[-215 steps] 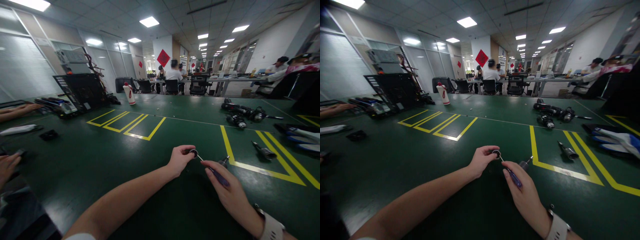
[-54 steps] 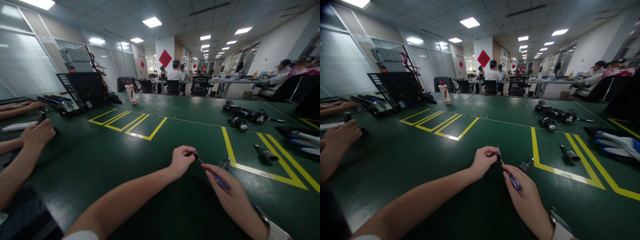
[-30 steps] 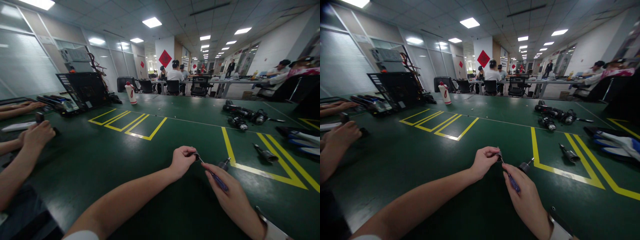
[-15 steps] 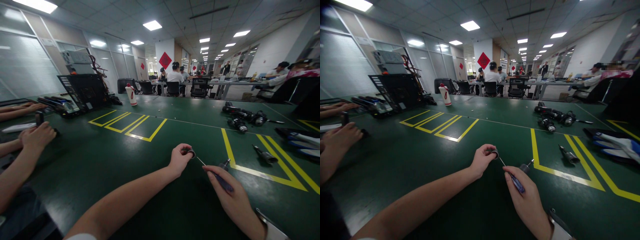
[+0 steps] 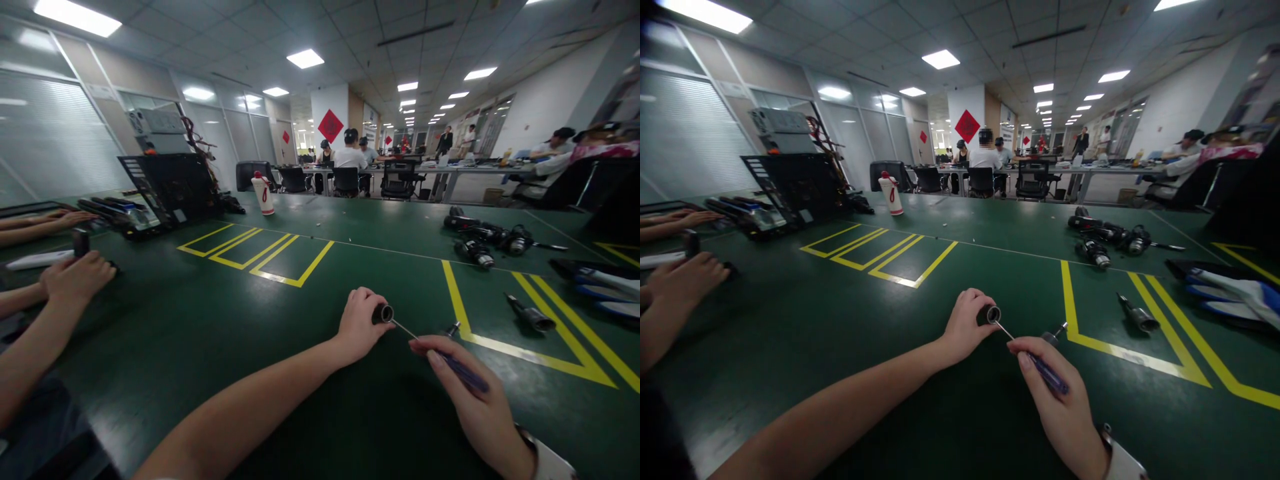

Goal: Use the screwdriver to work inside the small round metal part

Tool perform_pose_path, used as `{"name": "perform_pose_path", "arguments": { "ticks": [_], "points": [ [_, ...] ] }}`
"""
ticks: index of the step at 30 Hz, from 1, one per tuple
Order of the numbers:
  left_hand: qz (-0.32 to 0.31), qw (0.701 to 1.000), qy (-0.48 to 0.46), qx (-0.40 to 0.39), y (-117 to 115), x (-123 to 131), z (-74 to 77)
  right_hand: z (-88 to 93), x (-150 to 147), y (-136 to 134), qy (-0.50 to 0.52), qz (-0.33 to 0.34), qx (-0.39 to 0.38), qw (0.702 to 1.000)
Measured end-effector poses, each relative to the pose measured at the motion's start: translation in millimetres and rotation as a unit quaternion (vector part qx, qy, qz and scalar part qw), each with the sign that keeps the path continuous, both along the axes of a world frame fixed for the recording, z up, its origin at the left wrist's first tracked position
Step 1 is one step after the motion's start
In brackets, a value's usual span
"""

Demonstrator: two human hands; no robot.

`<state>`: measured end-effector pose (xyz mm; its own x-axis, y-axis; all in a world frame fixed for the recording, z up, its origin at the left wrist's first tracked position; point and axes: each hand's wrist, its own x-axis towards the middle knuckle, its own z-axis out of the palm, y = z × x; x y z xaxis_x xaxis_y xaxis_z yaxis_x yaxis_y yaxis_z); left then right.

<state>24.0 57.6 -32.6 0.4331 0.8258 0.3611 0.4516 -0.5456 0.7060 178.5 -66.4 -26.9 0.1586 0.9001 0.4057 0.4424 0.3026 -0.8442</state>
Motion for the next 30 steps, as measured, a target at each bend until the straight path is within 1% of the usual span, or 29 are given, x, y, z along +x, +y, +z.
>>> {"name": "perform_pose_path", "arguments": {
  "ticks": [2,4,6,8,13,16,20,24,27,30],
  "points": [
    [-0.001,1.0,0.007,0.019,-1.1,0.4,-0.1,-1.0,1.2,-1.3,0.004,0.025,0.015,1.0],
    [-0.005,1.0,-0.002,-0.015,0.3,1.2,-3.5,-0.4,1.4,-2.1,0.007,0.045,0.032,0.998],
    [-0.023,0.997,-0.02,-0.064,3.4,1.8,-7.8,1.4,0.6,-2.8,0.004,0.057,0.045,0.997],
    [-0.053,0.994,-0.035,-0.088,6.8,1.9,-10.8,3.3,-0.7,-3.5,0.0,0.058,0.048,0.997],
    [-0.12,0.989,-0.041,-0.077,10.2,1.5,-11.6,3.7,-3.5,-4.6,0.005,0.032,0.022,0.999],
    [-0.148,0.988,-0.011,-0.042,9.0,2.1,-9.5,1.0,-2.9,-4.4,-0.006,0.028,0.008,1.0],
    [-0.144,0.987,0.054,0.049,6.5,2.8,-7.3,-2.5,-2.8,-2.6,-0.036,0.015,0.027,0.999],
    [-0.155,0.97,0.126,0.139,3.1,3.6,-7.6,-4.9,-5.6,-1.0,-0.074,0.01,0.037,0.997],
    [-0.163,0.96,0.162,0.161,0.9,3.8,-7.5,-5.2,-6.6,-1.4,-0.089,0.023,0.016,0.996],
    [-0.175,0.96,0.157,0.154,0.5,3.2,-6.4,-2.8,-4.5,-1.2,-0.055,0.033,-0.016,0.998]
  ]
}}
